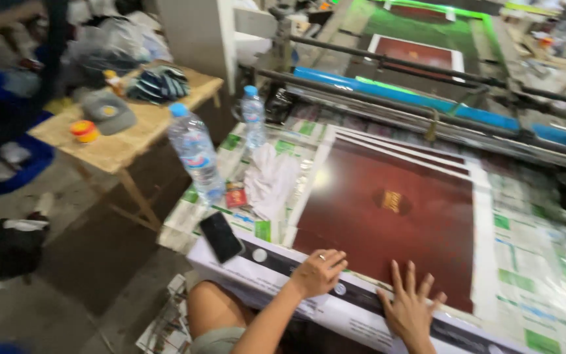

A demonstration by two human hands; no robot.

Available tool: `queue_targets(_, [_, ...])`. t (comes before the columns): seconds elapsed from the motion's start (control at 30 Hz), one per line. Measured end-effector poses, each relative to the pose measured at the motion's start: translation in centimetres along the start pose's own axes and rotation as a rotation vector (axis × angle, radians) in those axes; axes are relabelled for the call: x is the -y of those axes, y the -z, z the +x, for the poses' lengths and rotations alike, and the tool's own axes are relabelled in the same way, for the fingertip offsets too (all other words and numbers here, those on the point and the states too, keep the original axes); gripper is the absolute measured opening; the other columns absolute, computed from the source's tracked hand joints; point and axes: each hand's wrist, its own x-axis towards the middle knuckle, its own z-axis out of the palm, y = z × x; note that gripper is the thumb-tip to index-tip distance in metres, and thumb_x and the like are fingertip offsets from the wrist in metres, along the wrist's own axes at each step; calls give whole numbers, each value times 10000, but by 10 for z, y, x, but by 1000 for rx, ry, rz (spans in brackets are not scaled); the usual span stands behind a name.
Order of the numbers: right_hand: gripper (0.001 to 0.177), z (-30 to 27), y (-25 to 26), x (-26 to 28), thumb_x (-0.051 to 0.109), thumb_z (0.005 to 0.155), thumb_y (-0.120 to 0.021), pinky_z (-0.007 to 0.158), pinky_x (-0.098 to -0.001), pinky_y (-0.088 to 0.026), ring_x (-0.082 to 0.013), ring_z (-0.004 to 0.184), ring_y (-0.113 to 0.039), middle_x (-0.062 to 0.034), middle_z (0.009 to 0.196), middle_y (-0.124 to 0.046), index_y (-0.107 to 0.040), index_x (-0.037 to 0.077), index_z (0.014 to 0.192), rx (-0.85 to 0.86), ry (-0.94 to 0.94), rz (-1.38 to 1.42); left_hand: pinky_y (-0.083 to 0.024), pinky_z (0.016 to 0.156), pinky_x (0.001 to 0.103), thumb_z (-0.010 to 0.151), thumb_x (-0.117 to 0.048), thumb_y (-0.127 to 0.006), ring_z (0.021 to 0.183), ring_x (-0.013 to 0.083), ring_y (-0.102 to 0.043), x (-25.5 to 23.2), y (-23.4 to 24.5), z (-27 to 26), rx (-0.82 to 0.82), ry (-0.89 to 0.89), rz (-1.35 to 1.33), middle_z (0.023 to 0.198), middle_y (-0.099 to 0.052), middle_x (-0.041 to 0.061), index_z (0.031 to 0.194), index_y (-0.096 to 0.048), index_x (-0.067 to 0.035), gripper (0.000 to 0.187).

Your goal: The person smooths large printed sheets on the table of a printing press, pressing them flat with both hands and aligning their edges. They briefly wipe the sheet surface with a white cloth and continue pressing the sheets into position.

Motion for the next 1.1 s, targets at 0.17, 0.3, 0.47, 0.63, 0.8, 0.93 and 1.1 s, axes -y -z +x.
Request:
queue_targets(0.17, [863,58,-13,-7,764,824,-410,1041,-832,-53,-492,1486,-98,-29,1685,-128,-195,393,1573,42,60,44,-460,1068,454,879,-185,-676,1249,322,-591,14,2,11,30,-17,55,1351,-650,166,1217,-706,-19,378])
queue_targets(0.3, [865,95,-14,-23,782,858,-387,1075,-819,-30,-486,1516,-73,-12,1688,-91,-161,397,1600,125,52,30,-457,1071,450,898,-188,-672,1252,315,-589,-2,8,8,72,3,43,1361,-644,165,1215,-704,-18,361])
queue_targets(0.47, [887,144,-18,-39,808,865,-357,1062,-813,0,-498,1501,-42,-34,1698,-62,-121,391,1611,244,102,40,-456,1072,449,905,-185,-663,1244,306,-595,-1,11,15,66,21,58,1355,-646,150,1205,-706,-30,341])
queue_targets(0.63, [916,183,-26,-52,839,846,-353,1067,-812,11,-494,1512,-31,-32,1705,-53,-114,403,1616,285,96,54,-454,1070,449,885,-183,-669,1245,301,-595,-3,6,17,76,31,70,1359,-641,145,1210,-702,-32,360])
queue_targets(0.8, [938,206,-35,-51,877,816,-353,1081,-815,41,-471,1524,-23,-11,1721,-51,-133,415,1602,320,31,84,-455,1073,446,888,-185,-678,1246,302,-593,-3,16,17,115,22,80,1361,-633,146,1217,-697,-33,364])
queue_targets(0.93, [937,231,-46,-60,884,827,-321,1071,-805,51,-500,1518,-5,-27,1708,-54,-123,417,1615,331,29,70,-463,1082,436,886,-176,-683,1254,291,-599,-7,13,19,82,25,92,1365,-637,128,1211,-703,-50,349])
queue_targets(1.1, [937,252,-50,-67,889,826,-304,1082,-799,45,-489,1521,-19,-16,1712,-54,-119,428,1621,341,36,53,-467,1080,433,879,-166,-694,1254,288,-601,-6,11,18,60,15,104,1363,-637,121,1203,-706,-57,342])
